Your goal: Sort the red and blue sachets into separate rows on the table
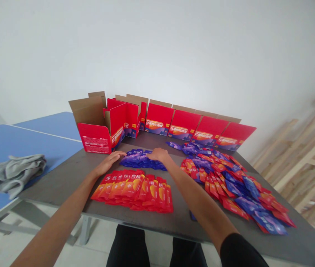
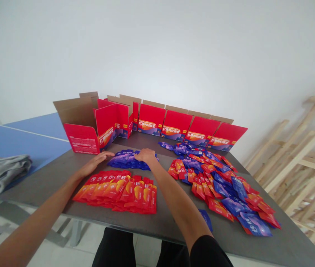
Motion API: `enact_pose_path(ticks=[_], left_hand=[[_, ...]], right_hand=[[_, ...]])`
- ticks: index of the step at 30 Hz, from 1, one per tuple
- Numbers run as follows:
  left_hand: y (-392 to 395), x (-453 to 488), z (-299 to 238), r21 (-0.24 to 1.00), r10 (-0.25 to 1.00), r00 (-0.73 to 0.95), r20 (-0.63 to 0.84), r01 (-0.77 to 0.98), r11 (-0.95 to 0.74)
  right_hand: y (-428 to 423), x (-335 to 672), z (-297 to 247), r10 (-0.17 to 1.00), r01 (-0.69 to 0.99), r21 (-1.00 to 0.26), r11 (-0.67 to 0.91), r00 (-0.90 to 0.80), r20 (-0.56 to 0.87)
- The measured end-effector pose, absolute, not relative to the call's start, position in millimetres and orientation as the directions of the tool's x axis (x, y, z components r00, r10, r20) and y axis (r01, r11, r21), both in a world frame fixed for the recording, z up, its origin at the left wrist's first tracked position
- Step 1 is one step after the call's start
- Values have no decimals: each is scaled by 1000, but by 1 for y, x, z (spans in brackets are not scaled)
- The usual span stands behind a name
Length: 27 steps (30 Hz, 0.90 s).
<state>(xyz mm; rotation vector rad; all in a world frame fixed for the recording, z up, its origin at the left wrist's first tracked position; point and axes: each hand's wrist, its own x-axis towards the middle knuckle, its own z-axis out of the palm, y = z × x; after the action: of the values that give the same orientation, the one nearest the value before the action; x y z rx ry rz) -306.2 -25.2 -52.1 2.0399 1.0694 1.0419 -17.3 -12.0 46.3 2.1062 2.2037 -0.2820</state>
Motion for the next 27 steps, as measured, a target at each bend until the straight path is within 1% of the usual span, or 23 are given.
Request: enact_pose_path(ticks=[4,9,14,18,22,25,27], left_hand=[[-25,-306,-52,784,860,362,359,383,-488],[-26,-305,-50,783,863,358,358,388,-486],[-28,-305,-49,781,867,351,354,398,-481],[-29,-304,-47,770,863,355,360,409,-489],[-30,-303,-46,749,856,353,378,427,-507],[-32,-302,-45,717,849,322,419,455,-527],[-38,-300,-39,682,837,273,475,487,-546]], right_hand=[[-23,-9,51,972,991,-49,122,-129,-197],[-36,-1,48,955,958,-46,281,-284,-84],[-45,0,47,935,935,20,354,-354,-17],[-47,-4,46,926,925,68,375,-376,15],[-43,-3,44,928,931,104,350,-359,94],[-39,6,48,926,949,71,308,-316,205],[-41,15,53,917,959,4,282,-270,293]])
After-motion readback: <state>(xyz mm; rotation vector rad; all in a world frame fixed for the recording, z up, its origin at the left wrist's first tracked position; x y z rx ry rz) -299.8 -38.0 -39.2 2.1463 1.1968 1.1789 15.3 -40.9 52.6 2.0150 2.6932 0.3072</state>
